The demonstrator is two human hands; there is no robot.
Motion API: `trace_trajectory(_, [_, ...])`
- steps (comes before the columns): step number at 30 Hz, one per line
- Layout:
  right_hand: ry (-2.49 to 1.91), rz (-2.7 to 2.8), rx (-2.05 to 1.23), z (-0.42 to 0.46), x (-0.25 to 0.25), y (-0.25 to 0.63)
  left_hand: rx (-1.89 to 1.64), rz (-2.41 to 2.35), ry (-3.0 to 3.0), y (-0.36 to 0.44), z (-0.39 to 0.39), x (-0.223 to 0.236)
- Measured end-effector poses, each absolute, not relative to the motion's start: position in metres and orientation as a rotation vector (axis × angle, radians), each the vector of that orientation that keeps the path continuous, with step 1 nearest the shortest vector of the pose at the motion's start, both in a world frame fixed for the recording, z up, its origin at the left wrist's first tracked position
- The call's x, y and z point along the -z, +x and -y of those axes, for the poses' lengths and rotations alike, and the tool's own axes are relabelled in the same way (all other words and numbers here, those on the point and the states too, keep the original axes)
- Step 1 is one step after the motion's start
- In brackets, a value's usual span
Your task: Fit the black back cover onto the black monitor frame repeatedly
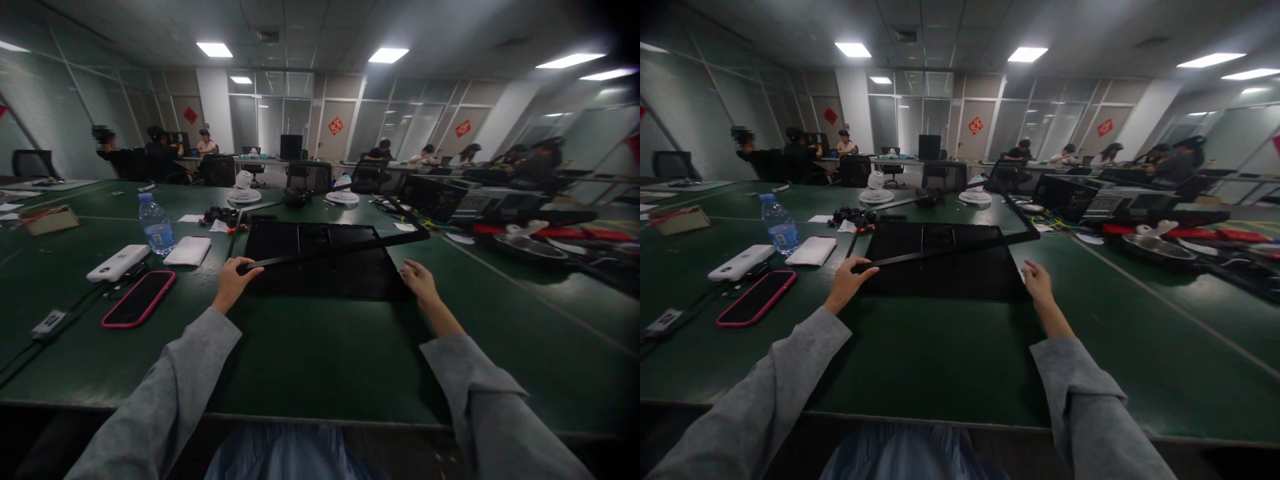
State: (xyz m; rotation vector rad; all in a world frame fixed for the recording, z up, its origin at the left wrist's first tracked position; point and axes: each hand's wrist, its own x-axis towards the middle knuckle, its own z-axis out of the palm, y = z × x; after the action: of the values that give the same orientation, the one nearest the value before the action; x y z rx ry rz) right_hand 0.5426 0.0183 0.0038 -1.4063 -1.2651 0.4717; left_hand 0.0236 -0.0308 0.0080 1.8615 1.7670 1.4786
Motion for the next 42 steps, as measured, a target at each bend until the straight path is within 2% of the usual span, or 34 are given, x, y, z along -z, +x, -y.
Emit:
trace_trajectory(4, [-1.245, 1.061, -0.87, -0.013, -0.018, 0.561, -1.364, -1.84, 2.042, 0.035, 0.038, -0.012])
trace_trajectory(7, [-1.221, 1.179, -0.944, -0.005, -0.027, 0.561, -1.3, -1.828, 2.142, 0.042, 0.044, -0.014])
trace_trajectory(14, [-1.356, 1.478, -0.356, -0.021, 0.003, 0.551, -1.138, -1.896, 2.225, 0.048, 0.053, -0.012])
trace_trajectory(18, [-1.456, 1.488, -0.195, -0.031, 0.021, 0.558, -1.028, -1.918, 2.274, 0.053, 0.056, -0.011])
trace_trajectory(37, [-1.608, 1.499, -0.175, -0.035, 0.038, 0.562, -0.792, -1.761, 2.483, 0.052, 0.056, -0.013])
trace_trajectory(42, [-1.641, 1.48, -0.174, -0.035, 0.041, 0.567, -1.031, -1.947, 2.377, 0.047, 0.052, -0.013])
